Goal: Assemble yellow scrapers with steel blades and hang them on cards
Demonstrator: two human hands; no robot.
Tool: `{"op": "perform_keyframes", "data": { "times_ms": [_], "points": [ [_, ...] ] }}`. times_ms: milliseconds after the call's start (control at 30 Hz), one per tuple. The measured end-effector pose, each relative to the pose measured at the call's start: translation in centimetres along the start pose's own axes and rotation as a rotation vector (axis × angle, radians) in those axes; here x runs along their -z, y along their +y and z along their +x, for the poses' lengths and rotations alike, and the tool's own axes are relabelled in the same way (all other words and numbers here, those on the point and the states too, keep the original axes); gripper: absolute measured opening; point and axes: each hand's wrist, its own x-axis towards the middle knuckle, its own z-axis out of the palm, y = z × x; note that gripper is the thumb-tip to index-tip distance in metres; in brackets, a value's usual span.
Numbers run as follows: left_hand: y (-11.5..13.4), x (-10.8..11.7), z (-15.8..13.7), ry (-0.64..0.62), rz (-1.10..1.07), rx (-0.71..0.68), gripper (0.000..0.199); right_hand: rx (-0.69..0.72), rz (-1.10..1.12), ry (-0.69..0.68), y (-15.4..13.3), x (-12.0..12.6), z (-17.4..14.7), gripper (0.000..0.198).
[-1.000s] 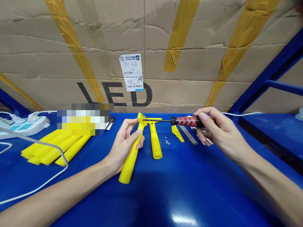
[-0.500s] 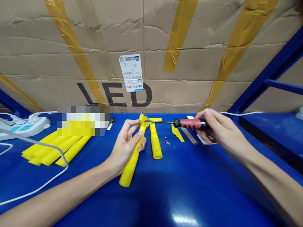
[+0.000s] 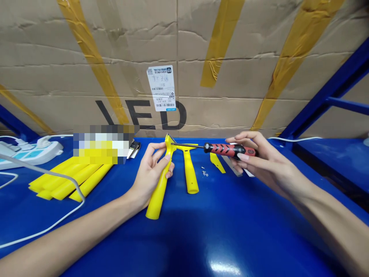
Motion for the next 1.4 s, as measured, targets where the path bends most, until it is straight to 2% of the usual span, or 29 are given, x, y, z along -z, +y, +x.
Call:
{"op": "perform_keyframes", "data": {
  "times_ms": [133,200,300,433,533,600,700,800,933,1033,1133,1233,1400],
  "points": [
    [-0.24,0.03,-0.04,-0.021,0.018,0.005,0.029,0.034,-0.076,0.075,0.26,-0.19,0.15,0.025],
    [-0.27,0.00,-0.14,-0.032,0.025,0.002,0.029,-0.006,-0.164,0.122,0.42,-0.23,0.23,0.031],
    [-0.16,0.04,-0.15,-0.015,0.023,-0.015,0.031,-0.038,-0.153,0.071,0.37,-0.10,0.14,0.030],
    [-0.08,0.04,-0.14,-0.002,0.025,-0.014,0.031,0.012,-0.026,-0.014,0.09,0.19,-0.06,0.037],
    [-0.10,-0.07,-0.30,-0.026,0.037,-0.002,0.029,0.011,-0.126,0.040,0.22,0.12,0.04,0.027],
    [-0.08,-0.09,-0.35,-0.035,0.045,-0.011,0.028,-0.027,-0.185,0.084,0.34,-0.01,0.13,0.032],
    [-0.01,0.00,-0.26,-0.024,0.050,-0.027,0.028,-0.056,-0.083,0.069,0.29,0.01,0.10,0.031],
    [-0.04,0.09,-0.13,-0.017,0.049,-0.027,0.027,-0.036,0.063,0.015,0.09,0.22,0.00,0.040],
    [-0.14,0.03,-0.21,-0.028,0.047,-0.007,0.027,-0.022,-0.037,0.060,0.19,0.01,0.09,0.027],
    [-0.10,-0.02,-0.26,-0.031,0.048,-0.003,0.030,-0.082,-0.124,0.121,0.24,-0.36,0.18,0.029],
    [-0.02,0.02,-0.16,-0.013,0.044,-0.010,0.032,-0.152,0.038,0.087,-0.10,-0.34,0.12,0.024],
    [-0.02,0.05,-0.04,0.002,0.038,-0.016,0.032,-0.130,0.147,0.022,-0.49,-0.08,0.02,0.031],
    [-0.15,-0.07,-0.17,0.006,0.030,0.022,0.029,-0.025,-0.106,0.070,-0.13,-0.49,-0.02,0.024]
  ]
}}
